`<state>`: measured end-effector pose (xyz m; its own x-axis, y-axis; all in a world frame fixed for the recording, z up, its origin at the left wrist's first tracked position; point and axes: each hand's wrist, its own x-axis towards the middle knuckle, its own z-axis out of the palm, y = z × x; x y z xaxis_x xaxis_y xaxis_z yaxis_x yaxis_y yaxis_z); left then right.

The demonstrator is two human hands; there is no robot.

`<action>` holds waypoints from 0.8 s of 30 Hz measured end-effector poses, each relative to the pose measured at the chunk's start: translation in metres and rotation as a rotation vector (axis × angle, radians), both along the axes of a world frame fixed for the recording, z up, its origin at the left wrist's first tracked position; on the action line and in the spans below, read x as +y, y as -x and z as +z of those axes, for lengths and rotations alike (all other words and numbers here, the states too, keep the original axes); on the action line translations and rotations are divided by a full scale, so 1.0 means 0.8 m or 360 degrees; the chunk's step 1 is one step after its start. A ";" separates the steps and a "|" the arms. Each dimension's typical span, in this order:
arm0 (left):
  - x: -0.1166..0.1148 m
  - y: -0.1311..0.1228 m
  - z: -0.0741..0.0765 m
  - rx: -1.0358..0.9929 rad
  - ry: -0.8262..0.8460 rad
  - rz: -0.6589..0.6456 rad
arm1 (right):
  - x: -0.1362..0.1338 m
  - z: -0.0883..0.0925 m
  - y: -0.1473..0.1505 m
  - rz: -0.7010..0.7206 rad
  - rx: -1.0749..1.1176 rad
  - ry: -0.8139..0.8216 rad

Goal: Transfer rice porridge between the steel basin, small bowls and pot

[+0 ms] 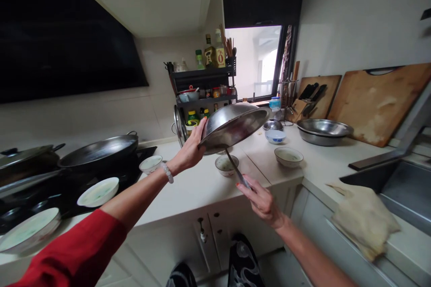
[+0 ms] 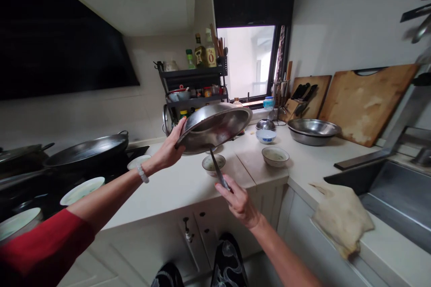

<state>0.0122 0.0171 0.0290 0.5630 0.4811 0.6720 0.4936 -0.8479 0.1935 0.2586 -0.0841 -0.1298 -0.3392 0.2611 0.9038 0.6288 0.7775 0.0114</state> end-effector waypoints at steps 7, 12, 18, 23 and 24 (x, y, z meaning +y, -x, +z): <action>0.001 -0.002 -0.001 0.0020 0.0016 0.0038 | 0.012 0.016 -0.008 -0.0073 0.0076 -0.0042; 0.001 -0.004 -0.003 0.0006 0.0009 0.0042 | 0.021 0.016 0.003 -0.0050 0.0115 -0.0022; 0.005 0.003 -0.007 -0.0035 0.0025 0.0030 | 0.005 -0.014 -0.002 -0.0088 0.0135 -0.0027; 0.002 -0.001 -0.010 -0.0023 0.0038 0.0050 | 0.033 0.011 -0.007 -0.0133 0.0211 0.0022; 0.001 -0.002 -0.010 -0.0025 0.0044 0.0047 | 0.036 0.012 -0.006 -0.0137 0.0224 0.0038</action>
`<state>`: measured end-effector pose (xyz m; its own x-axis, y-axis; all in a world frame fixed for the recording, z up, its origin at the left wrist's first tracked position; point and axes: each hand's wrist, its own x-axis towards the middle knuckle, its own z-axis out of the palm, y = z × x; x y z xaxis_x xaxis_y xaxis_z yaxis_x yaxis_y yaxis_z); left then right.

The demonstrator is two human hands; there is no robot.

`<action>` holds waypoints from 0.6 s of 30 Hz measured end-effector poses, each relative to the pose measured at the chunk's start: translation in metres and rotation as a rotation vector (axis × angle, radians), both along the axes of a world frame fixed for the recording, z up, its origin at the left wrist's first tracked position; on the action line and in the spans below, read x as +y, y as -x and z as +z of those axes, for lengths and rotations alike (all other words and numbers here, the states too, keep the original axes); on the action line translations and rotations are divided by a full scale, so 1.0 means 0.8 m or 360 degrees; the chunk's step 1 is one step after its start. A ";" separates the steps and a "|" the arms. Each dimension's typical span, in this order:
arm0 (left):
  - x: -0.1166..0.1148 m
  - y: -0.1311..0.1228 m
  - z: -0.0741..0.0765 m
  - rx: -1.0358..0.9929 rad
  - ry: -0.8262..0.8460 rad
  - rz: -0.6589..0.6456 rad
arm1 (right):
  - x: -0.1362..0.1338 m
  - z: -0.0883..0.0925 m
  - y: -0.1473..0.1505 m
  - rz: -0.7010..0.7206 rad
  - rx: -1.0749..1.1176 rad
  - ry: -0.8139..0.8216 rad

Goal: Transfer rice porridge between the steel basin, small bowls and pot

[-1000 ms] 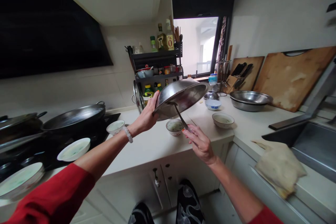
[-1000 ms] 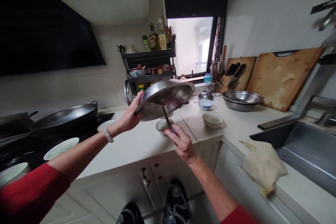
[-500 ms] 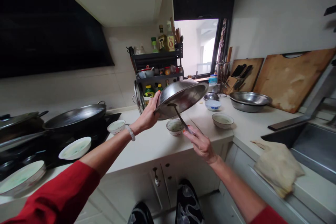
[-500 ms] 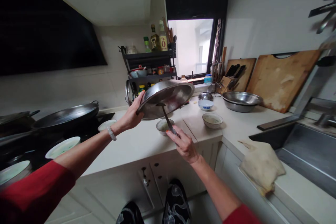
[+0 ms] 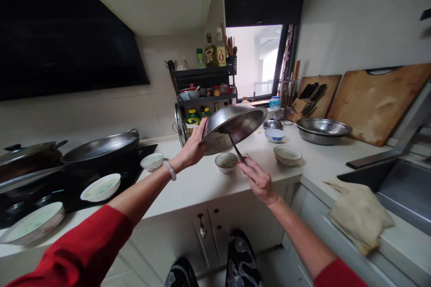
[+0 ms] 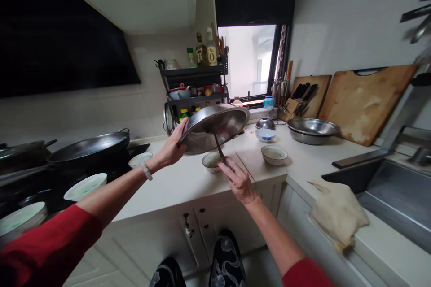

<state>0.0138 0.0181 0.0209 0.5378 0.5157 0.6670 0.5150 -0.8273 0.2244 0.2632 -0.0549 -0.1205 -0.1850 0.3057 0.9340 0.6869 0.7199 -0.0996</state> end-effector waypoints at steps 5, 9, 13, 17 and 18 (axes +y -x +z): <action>0.001 0.006 0.001 -0.0031 -0.0022 -0.0018 | -0.019 -0.025 0.008 0.0039 0.0007 -0.0005; 0.003 0.010 0.000 -0.0064 0.0005 0.0021 | -0.025 -0.021 0.008 0.0038 0.0071 0.0014; 0.002 0.007 -0.004 -0.0067 0.0017 0.0017 | -0.010 -0.004 0.008 0.0017 0.0094 0.0006; 0.004 0.009 -0.008 -0.0114 0.0025 0.0023 | -0.020 -0.019 0.016 0.0038 0.0021 0.0004; 0.005 0.010 -0.009 -0.0124 0.0023 0.0030 | -0.026 -0.025 0.017 0.0028 0.0025 0.0028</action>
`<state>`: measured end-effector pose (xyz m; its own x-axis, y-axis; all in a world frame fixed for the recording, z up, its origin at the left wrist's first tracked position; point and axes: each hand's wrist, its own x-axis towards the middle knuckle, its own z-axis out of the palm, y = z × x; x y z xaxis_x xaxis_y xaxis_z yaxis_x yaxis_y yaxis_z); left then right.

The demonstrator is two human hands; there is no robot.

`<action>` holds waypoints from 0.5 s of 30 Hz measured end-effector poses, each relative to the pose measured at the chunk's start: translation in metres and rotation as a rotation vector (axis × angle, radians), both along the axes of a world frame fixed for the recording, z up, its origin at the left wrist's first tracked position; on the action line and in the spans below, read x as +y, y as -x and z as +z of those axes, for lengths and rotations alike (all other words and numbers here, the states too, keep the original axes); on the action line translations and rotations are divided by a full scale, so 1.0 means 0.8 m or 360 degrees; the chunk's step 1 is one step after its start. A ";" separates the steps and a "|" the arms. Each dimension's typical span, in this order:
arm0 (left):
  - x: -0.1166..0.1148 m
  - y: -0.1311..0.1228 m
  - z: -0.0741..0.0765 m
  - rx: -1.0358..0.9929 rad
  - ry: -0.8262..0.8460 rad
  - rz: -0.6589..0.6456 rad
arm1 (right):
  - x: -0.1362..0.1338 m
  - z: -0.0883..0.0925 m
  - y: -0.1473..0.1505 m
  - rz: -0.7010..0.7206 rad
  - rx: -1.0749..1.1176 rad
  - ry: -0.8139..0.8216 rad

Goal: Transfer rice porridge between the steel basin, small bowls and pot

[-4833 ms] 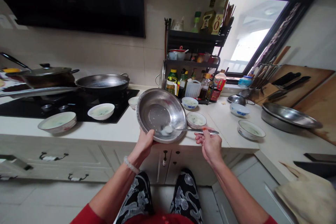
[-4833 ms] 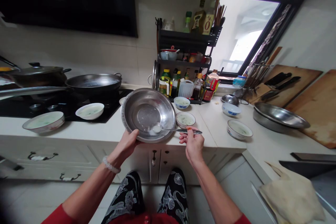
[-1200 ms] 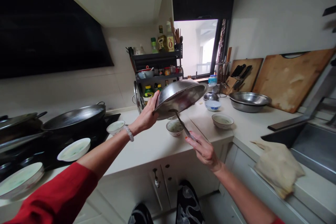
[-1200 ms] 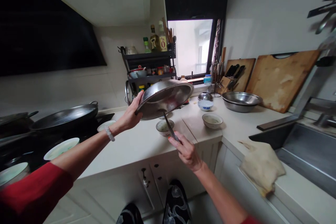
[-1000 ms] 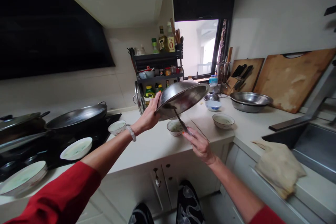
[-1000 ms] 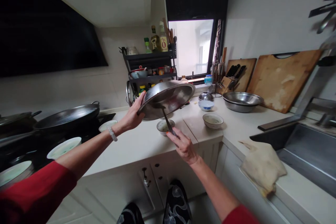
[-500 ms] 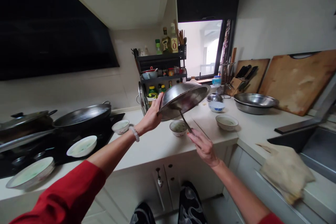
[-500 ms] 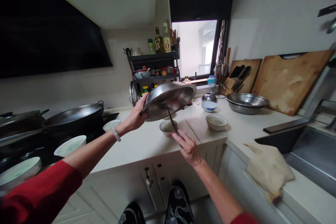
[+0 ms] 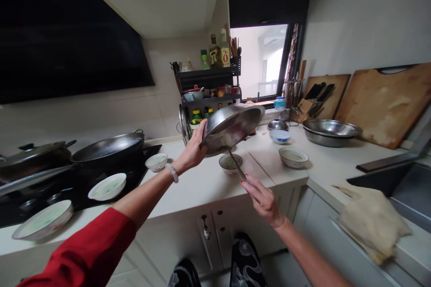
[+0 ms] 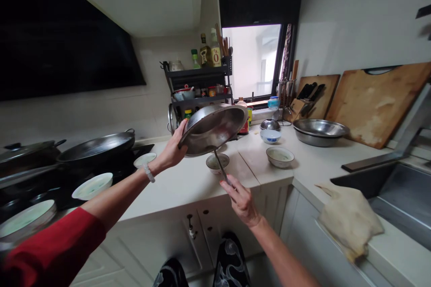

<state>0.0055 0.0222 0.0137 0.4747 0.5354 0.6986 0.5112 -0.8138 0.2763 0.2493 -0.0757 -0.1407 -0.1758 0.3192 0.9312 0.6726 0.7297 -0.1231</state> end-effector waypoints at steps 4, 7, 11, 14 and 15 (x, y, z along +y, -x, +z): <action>0.004 0.006 -0.003 -0.0067 -0.0006 0.0046 | -0.014 -0.014 0.004 -0.0033 0.0189 0.0075; 0.003 0.008 -0.004 -0.0123 -0.0045 0.0055 | -0.009 -0.011 0.005 -0.0004 0.0372 0.0130; 0.003 0.010 -0.008 -0.0194 -0.0111 0.0077 | 0.003 -0.003 0.009 -0.0027 0.0588 0.0197; 0.004 0.012 -0.012 -0.0289 -0.0125 0.0093 | 0.013 -0.003 0.011 -0.0087 0.0697 0.0259; 0.004 0.013 -0.013 -0.0320 -0.0132 0.0090 | 0.017 -0.004 0.011 -0.0095 0.0726 0.0297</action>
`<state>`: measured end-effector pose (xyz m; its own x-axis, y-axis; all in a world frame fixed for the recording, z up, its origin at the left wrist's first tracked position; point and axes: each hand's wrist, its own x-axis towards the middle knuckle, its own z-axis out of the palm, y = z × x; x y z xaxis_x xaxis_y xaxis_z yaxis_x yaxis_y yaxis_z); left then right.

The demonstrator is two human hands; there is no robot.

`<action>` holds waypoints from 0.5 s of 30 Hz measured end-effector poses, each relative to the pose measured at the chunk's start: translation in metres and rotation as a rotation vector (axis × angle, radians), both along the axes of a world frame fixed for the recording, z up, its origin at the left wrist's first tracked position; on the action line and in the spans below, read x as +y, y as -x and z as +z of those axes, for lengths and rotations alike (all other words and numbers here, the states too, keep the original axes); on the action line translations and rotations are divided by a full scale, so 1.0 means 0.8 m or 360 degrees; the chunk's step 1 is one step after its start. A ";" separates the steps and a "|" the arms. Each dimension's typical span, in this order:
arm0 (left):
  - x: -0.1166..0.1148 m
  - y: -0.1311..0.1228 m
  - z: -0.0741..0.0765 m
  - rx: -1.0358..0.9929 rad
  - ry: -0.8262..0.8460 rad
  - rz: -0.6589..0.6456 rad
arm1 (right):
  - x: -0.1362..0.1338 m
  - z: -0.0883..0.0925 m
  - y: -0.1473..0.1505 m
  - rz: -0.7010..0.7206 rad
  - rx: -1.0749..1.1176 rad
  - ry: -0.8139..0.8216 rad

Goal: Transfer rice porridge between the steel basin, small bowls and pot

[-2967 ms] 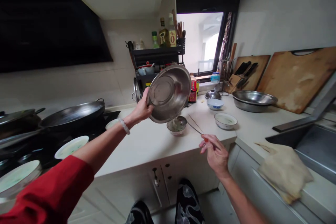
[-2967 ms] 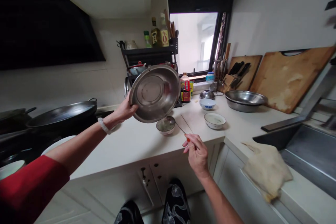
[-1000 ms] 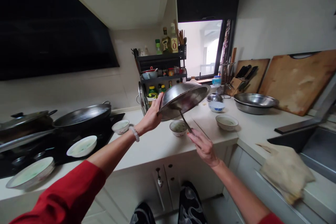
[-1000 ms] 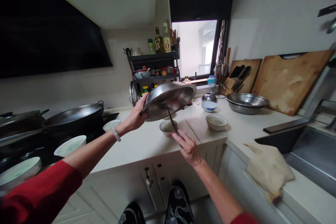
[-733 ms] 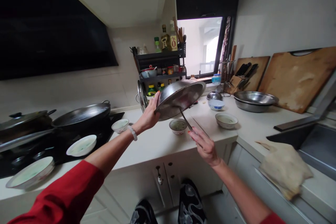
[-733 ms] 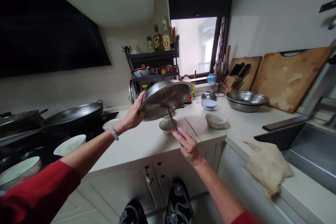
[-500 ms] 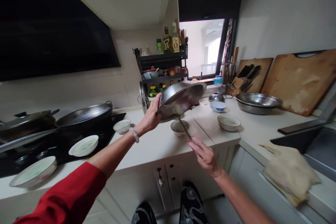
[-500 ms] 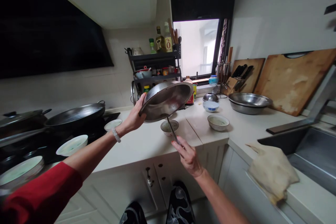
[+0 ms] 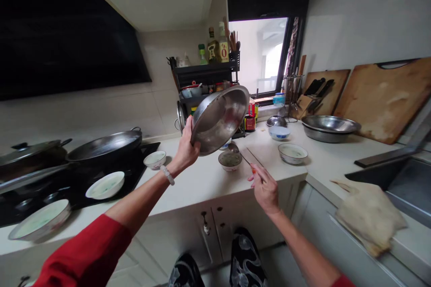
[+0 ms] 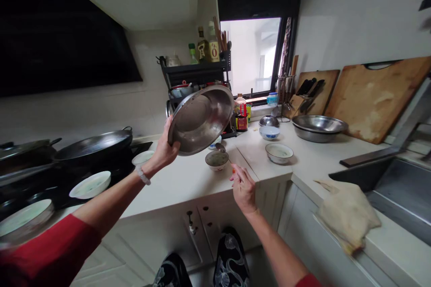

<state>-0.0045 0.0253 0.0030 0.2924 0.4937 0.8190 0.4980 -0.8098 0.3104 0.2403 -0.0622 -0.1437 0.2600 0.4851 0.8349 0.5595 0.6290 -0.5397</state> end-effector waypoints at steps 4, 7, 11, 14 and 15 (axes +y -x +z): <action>-0.001 0.002 -0.004 -0.0050 -0.0014 -0.0015 | 0.011 -0.002 0.004 0.0064 0.0114 0.0115; -0.003 0.002 -0.005 -0.0041 0.0019 -0.0019 | 0.010 0.001 0.009 0.0089 0.0133 0.0101; -0.002 0.000 -0.003 -0.0031 0.0069 -0.0047 | -0.003 0.006 0.013 0.0138 0.0067 0.0086; 0.004 -0.003 -0.001 -0.0014 0.0091 -0.0061 | -0.015 0.009 0.010 0.0193 0.0024 0.0076; 0.006 -0.004 -0.001 -0.0004 0.0101 -0.0053 | -0.018 0.010 0.009 0.0204 0.0006 0.0072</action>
